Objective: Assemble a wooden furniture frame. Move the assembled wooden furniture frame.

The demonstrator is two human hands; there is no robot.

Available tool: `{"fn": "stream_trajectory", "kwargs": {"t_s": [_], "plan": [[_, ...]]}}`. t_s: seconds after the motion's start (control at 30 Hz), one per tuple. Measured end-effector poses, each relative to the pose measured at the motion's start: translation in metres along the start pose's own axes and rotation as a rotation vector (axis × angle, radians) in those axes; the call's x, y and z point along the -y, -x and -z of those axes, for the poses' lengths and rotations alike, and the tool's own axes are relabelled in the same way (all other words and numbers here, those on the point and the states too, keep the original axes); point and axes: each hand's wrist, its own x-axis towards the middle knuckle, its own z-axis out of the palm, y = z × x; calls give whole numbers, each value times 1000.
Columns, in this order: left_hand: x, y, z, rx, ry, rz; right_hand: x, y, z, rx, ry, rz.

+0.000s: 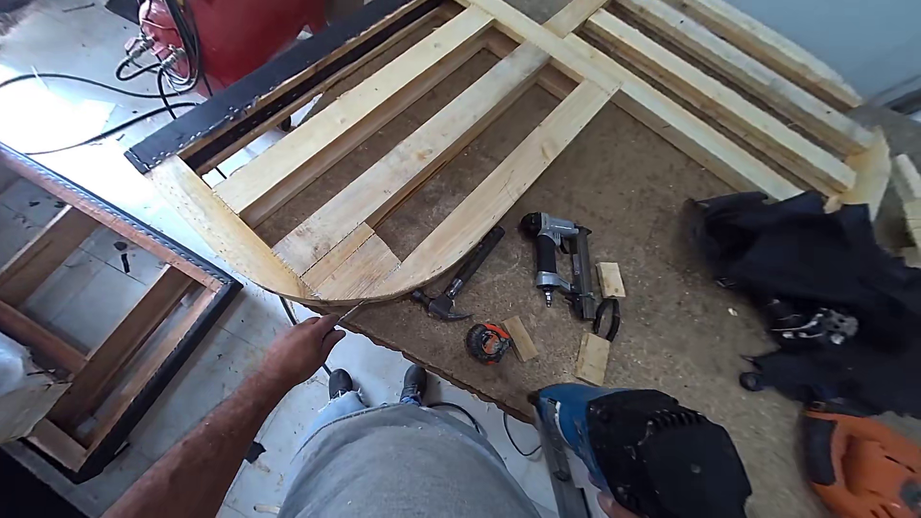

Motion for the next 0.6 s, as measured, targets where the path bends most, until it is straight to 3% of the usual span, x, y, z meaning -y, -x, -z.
{"fn": "stream_trajectory", "kwargs": {"t_s": [0.17, 0.33, 0.6], "plan": [[2, 0, 2, 19, 31, -24, 78, 19, -29, 148, -157, 48], [4, -2, 4, 39, 34, -33, 171, -15, -77, 276, -96, 222], [5, -3, 1, 63, 66, -30, 250, -38, -125, 248, -116, 104]]}}
